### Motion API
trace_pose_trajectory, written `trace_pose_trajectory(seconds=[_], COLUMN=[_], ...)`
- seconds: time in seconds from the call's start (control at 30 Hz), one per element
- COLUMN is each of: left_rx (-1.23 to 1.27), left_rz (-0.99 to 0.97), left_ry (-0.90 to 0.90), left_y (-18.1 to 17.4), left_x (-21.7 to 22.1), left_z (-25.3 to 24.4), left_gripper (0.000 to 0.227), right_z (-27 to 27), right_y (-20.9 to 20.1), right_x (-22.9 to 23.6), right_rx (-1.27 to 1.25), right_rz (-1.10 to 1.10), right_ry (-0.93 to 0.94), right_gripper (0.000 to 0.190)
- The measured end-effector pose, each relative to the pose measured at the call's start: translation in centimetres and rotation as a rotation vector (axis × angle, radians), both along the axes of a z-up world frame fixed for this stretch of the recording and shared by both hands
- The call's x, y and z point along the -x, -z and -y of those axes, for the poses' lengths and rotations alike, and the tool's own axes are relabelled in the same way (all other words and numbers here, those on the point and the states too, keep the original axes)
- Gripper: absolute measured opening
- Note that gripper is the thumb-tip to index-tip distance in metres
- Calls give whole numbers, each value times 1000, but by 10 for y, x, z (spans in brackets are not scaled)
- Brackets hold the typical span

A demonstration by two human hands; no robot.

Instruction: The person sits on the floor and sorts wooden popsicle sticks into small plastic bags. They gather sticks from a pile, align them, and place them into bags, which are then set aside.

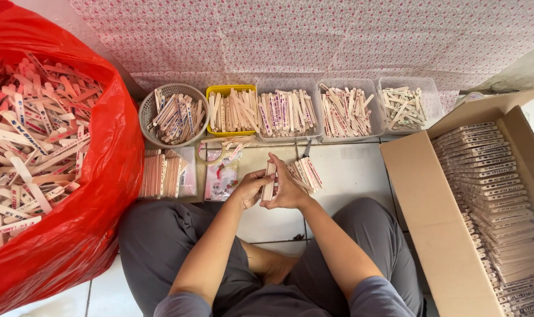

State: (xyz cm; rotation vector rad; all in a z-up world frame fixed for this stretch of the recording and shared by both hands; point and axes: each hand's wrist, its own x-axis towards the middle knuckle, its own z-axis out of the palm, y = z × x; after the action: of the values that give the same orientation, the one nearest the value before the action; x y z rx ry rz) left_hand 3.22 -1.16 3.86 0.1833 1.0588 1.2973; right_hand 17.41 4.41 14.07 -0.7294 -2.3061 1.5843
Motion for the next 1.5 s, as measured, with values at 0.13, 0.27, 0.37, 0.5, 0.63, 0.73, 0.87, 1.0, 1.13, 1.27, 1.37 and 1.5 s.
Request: trace_pose_trajectory(seconds=[0.13, 0.27, 0.37, 0.5, 0.63, 0.73, 0.87, 1.0, 1.13, 1.27, 1.37, 1.5], left_rx=[23, 47, 54, 33, 3, 0, -12, -18, -19, -14, -10, 2], left_rz=[30, 83, 87, 99, 58, 26, 7, 5, 6, 4, -7, -48], left_ry=[50, 113, 89, 13, -28, -48, -107, -129, -148, -156, -165, -173], left_y=[4, 3, 8, 37, 42, 41, 37, 45, 48, 55, 57, 59], left_x=[-1, -3, 2, 7, 2, -2, -2, 0, -2, -1, 0, -1], left_z=[-1, 0, 1, -5, -11, -13, -8, -10, -10, -12, -12, -13], left_gripper=[31, 27, 23, 23, 21, 19, 21, 21, 21, 22, 22, 23], right_z=[0, -3, -15, -102, -129, -133, -133, -114, -115, -99, -96, -90], right_y=[8, 8, 2, 170, 231, 243, 256, 212, 214, 177, 165, 130], right_x=[-3, -6, -12, -54, -92, -91, -82, -72, -74, -67, -65, -66], right_rx=[87, -90, 72, -163, -344, -337, -228, -215, -181, -166, -120, -23], right_rz=[-24, 54, 63, 349, 573, 591, 605, 560, 601, 589, 578, 418], right_ry=[39, -41, -5, 591, 627, 635, 654, 638, 680, 686, 686, 738], right_gripper=[144, 154, 152, 41, 33, 31, 31, 30, 33, 31, 30, 26])
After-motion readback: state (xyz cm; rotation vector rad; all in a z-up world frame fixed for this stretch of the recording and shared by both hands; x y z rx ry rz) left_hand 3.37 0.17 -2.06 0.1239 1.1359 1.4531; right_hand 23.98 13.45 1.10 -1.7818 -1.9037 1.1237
